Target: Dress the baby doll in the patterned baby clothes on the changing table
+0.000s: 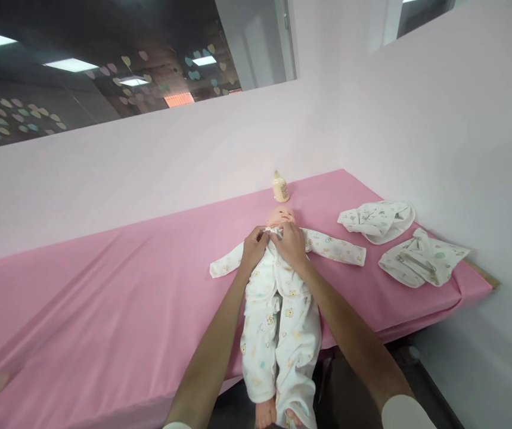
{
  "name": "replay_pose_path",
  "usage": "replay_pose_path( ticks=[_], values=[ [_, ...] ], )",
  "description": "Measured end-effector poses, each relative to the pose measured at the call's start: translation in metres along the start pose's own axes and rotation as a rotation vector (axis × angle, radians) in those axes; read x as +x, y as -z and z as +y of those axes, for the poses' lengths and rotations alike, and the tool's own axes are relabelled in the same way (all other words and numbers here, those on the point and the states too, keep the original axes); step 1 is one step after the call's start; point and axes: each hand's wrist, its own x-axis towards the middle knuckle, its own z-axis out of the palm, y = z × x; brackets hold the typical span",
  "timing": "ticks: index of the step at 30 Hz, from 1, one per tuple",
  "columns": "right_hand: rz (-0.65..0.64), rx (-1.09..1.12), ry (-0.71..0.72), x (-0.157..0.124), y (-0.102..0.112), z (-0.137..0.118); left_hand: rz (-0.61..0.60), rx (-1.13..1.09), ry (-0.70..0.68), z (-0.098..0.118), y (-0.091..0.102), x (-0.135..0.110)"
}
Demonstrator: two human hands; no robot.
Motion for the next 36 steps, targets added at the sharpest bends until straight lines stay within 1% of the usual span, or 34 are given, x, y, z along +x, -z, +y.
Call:
replay_pose_path(
  ticks=[4, 8, 14, 18, 22, 26, 29, 31, 33, 36],
  values=[
    [-0.066, -0.132, -0.015, -0.01, 0.007, -0.01, 0.009, -0.08, 0.025, -0.008, 0.0, -0.001],
    [-0.136, -0.258, 0.028, -0.024, 0.013, -0.023, 0.016, -0.113, 0.024, -0.014, 0.001, -0.003],
    [-0.118, -0.366, 0.059, -0.036, 0.017, -0.033, 0.018, -0.093, 0.022, -0.015, 0.002, -0.007],
    [-0.119, -0.389, 0.097, -0.038, 0.018, -0.033, 0.003, -0.088, 0.037, -0.016, 0.005, -0.011],
    [-0.182, -0.373, 0.081, -0.034, 0.02, -0.031, -0.012, -0.041, 0.034, -0.016, 0.007, -0.015],
    [-0.222, -0.343, 0.101, -0.028, 0.025, -0.026, -0.032, -0.012, -0.022, -0.012, 0.012, -0.022],
    [-0.235, -0.303, 0.067, -0.024, 0.026, -0.021, -0.06, 0.03, -0.074, -0.005, 0.017, -0.028],
    [-0.23, -0.281, 0.037, -0.022, 0.025, -0.019, -0.093, 0.061, -0.105, 0.001, 0.02, -0.031],
    [-0.196, -0.284, 0.034, -0.02, 0.023, -0.017, -0.121, 0.082, -0.121, 0.006, 0.022, -0.033],
    [-0.161, -0.31, 0.099, -0.02, 0.016, -0.014, -0.149, 0.105, -0.12, 0.009, 0.023, -0.034]
  ],
)
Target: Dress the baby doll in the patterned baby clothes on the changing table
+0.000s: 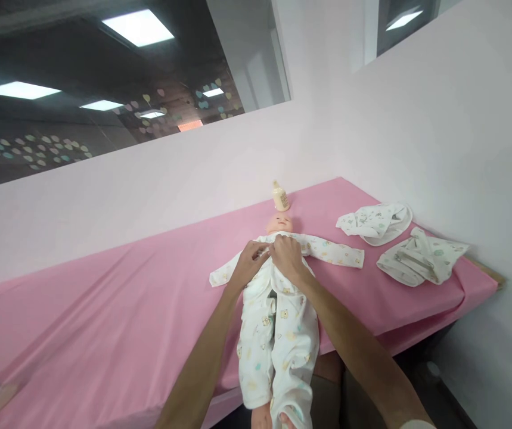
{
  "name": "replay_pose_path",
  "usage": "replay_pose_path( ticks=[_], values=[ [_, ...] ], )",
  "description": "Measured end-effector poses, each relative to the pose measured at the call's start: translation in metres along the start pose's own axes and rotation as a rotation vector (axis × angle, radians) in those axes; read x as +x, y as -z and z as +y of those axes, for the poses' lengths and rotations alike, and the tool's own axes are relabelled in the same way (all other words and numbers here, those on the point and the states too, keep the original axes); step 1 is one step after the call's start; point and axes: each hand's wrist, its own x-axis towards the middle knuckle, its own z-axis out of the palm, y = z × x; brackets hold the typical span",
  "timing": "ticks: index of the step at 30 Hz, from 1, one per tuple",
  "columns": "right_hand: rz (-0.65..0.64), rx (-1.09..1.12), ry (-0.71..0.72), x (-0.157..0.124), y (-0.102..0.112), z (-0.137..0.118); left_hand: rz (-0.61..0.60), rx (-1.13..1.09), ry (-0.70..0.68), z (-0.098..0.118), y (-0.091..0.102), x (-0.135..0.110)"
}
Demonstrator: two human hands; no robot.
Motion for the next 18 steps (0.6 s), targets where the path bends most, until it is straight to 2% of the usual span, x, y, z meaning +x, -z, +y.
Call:
replay_pose_path(
  ticks=[5, 10, 18],
  values=[
    [0.081, -0.007, 0.11, -0.002, -0.01, 0.003, -0.043, 0.008, -0.048, -0.002, -0.003, 0.003],
    [0.187, 0.091, 0.254, -0.01, -0.013, 0.01, 0.025, -0.009, -0.09, -0.002, -0.007, 0.003],
    [0.299, 0.186, 0.23, -0.017, -0.019, 0.013, 0.066, 0.069, -0.185, 0.0, -0.01, 0.002]
  ],
)
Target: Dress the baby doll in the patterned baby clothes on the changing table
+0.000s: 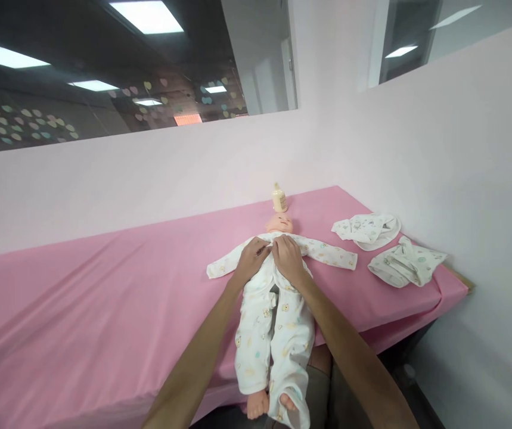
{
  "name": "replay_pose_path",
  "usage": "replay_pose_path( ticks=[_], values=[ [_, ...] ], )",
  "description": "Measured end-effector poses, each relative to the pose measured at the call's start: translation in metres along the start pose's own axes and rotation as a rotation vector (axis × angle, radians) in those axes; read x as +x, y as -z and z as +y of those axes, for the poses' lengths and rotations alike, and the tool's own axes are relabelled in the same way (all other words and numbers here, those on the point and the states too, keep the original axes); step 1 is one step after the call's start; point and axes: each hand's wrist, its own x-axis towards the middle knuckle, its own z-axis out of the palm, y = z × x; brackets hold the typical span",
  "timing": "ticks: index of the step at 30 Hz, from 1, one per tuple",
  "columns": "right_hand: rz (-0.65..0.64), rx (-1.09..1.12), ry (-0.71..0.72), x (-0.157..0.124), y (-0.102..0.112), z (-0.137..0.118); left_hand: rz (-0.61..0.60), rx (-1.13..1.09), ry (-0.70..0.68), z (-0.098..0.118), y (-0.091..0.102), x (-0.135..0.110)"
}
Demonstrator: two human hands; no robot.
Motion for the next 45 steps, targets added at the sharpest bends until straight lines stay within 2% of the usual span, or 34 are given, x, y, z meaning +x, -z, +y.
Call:
replay_pose_path(
  ticks=[4, 9, 12, 28, 35, 45],
  values=[
    [0.049, 0.095, -0.022, -0.003, -0.001, 0.002, -0.004, 0.02, -0.007, 0.001, 0.0, 0.0],
    [0.065, 0.488, -0.162, -0.004, 0.003, 0.004, 0.008, 0.0, 0.027, 0.002, 0.0, 0.0],
    [0.056, 0.62, -0.208, -0.004, 0.003, 0.004, 0.019, -0.014, 0.037, 0.002, -0.001, 0.0],
    [0.025, 0.591, -0.173, -0.002, 0.0, 0.011, 0.028, -0.022, -0.019, 0.002, 0.0, -0.001],
    [0.084, 0.427, -0.145, -0.002, 0.0, 0.01, 0.016, -0.057, -0.026, 0.003, 0.0, 0.0],
    [0.047, 0.447, -0.128, -0.003, 0.003, 0.009, 0.02, -0.08, -0.012, 0.003, -0.001, 0.0]
  ],
)
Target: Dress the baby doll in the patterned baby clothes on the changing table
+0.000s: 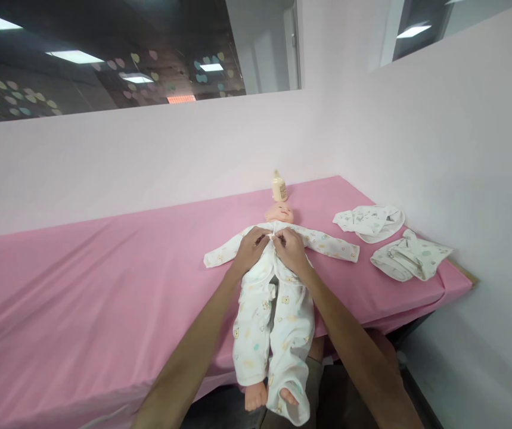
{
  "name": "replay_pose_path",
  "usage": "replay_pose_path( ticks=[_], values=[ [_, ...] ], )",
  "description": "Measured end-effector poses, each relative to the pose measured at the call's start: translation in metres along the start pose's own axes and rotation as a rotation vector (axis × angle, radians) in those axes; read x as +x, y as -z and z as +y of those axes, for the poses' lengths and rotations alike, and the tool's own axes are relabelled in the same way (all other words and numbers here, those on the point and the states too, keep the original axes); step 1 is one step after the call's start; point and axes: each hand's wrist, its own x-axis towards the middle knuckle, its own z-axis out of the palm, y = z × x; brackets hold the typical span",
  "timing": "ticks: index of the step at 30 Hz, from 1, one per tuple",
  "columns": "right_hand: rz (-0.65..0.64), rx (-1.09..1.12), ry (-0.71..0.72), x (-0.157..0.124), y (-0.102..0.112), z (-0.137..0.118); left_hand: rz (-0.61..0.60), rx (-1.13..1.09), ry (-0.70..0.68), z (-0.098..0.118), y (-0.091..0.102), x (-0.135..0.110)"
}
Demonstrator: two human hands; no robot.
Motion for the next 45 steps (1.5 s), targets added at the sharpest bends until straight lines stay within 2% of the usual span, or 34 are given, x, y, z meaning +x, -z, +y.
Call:
replay_pose_path(
  ticks=[7, 9, 12, 16, 22, 29, 34, 36, 41, 45],
  values=[
    [0.166, -0.021, -0.125, -0.005, 0.002, -0.008, 0.055, 0.007, 0.081, -0.002, -0.001, 0.0],
    [0.174, -0.146, -0.062, -0.012, 0.003, -0.016, 0.069, 0.005, 0.117, -0.003, -0.001, 0.0],
    [0.121, -0.396, 0.052, -0.027, -0.002, -0.028, 0.053, 0.011, 0.129, -0.004, -0.001, 0.001],
    [0.092, -0.612, 0.035, -0.044, -0.01, -0.034, 0.039, 0.033, 0.137, -0.004, -0.001, 0.002],
    [0.17, -0.652, -0.008, -0.046, -0.008, -0.033, 0.036, 0.052, 0.141, 0.001, 0.0, 0.002],
    [0.132, -0.67, -0.054, -0.046, -0.004, -0.034, 0.041, 0.026, 0.167, 0.0, 0.0, -0.001],
    [0.153, -0.78, -0.036, -0.049, -0.003, -0.035, 0.045, 0.076, 0.025, 0.011, 0.006, -0.003],
    [0.153, -0.799, -0.033, -0.049, -0.004, -0.034, -0.014, 0.084, -0.023, 0.019, 0.01, -0.004],
    [0.152, -0.718, -0.051, -0.049, -0.004, -0.029, -0.298, 0.042, -0.028, 0.034, 0.023, -0.005],
    [0.165, -0.582, -0.023, -0.048, -0.004, -0.028, -0.374, 0.037, -0.026, 0.035, 0.028, -0.005]
  ],
)
